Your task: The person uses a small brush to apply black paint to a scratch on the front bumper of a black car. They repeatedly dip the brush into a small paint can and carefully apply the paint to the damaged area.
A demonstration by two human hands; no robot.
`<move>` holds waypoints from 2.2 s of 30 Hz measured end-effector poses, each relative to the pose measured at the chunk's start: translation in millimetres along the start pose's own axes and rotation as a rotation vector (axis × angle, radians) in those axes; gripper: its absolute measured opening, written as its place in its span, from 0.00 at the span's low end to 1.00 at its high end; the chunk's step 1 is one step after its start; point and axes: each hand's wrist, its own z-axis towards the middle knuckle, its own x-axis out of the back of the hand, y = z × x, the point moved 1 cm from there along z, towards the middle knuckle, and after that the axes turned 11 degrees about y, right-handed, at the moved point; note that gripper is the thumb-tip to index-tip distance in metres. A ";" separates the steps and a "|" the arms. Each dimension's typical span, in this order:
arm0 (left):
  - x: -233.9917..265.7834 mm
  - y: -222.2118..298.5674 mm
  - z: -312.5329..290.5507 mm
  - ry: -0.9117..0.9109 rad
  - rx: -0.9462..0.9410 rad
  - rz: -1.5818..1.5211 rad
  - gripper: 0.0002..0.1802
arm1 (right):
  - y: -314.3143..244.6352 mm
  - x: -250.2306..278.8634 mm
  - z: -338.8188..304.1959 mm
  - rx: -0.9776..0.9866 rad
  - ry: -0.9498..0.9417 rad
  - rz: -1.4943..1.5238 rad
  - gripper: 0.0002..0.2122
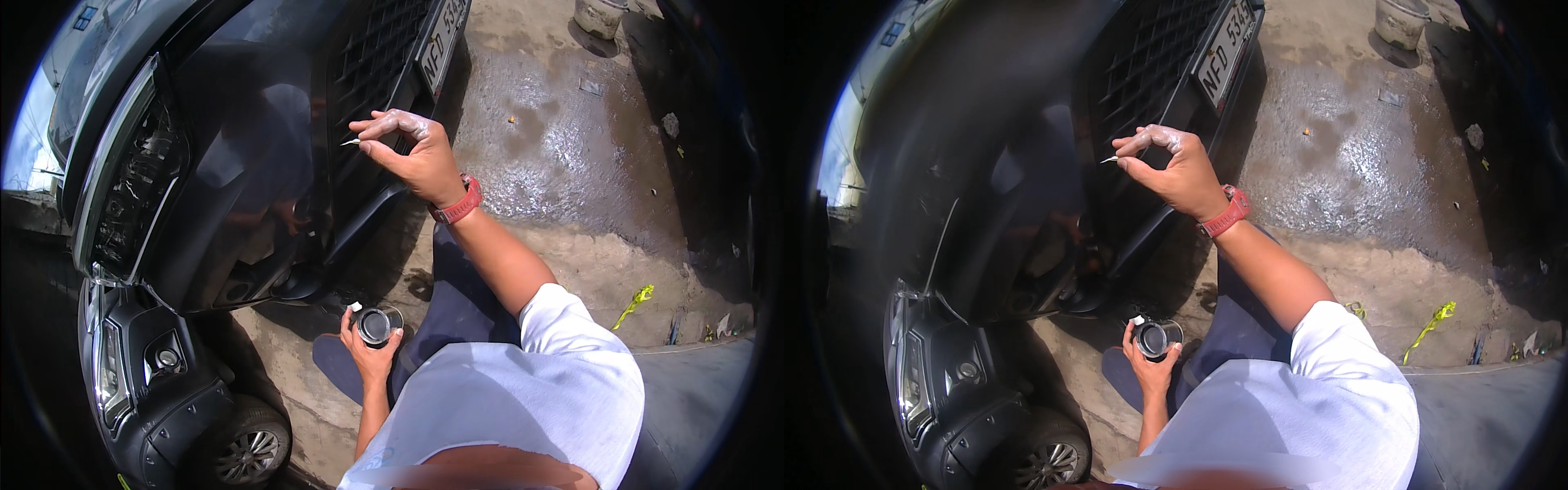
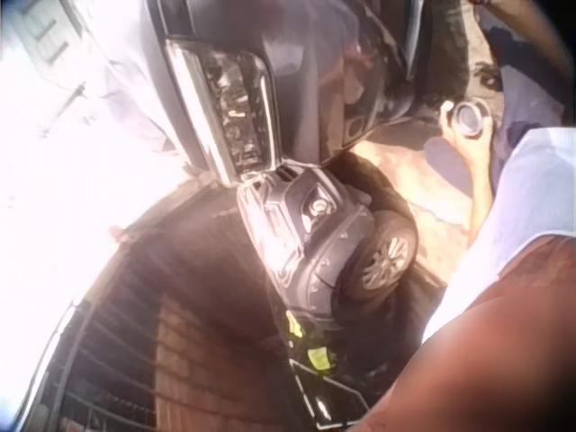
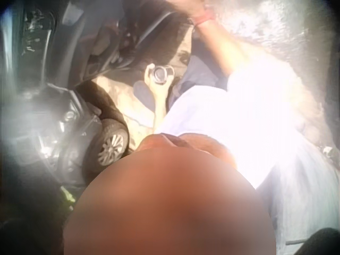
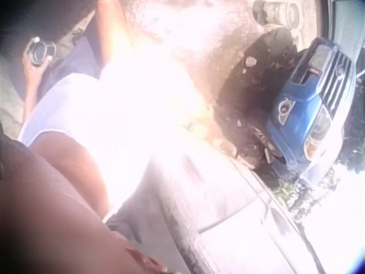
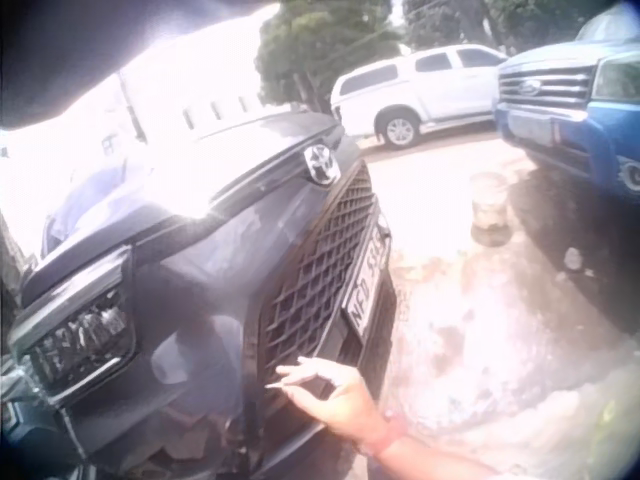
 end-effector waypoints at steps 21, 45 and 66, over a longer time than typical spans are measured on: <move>-5.3 42.3 -16.3 0.004 0.053 0.070 0.41 | -0.7 -24.9 44.7 -0.088 0.139 0.330 0.05; -7.3 27.8 -27.5 0.050 0.023 0.082 0.43 | -2.6 -32.0 78.5 0.032 0.135 0.064 0.06; -8.2 20.0 -20.5 0.039 0.017 0.084 0.42 | -6.3 -30.6 80.5 0.038 0.116 0.029 0.06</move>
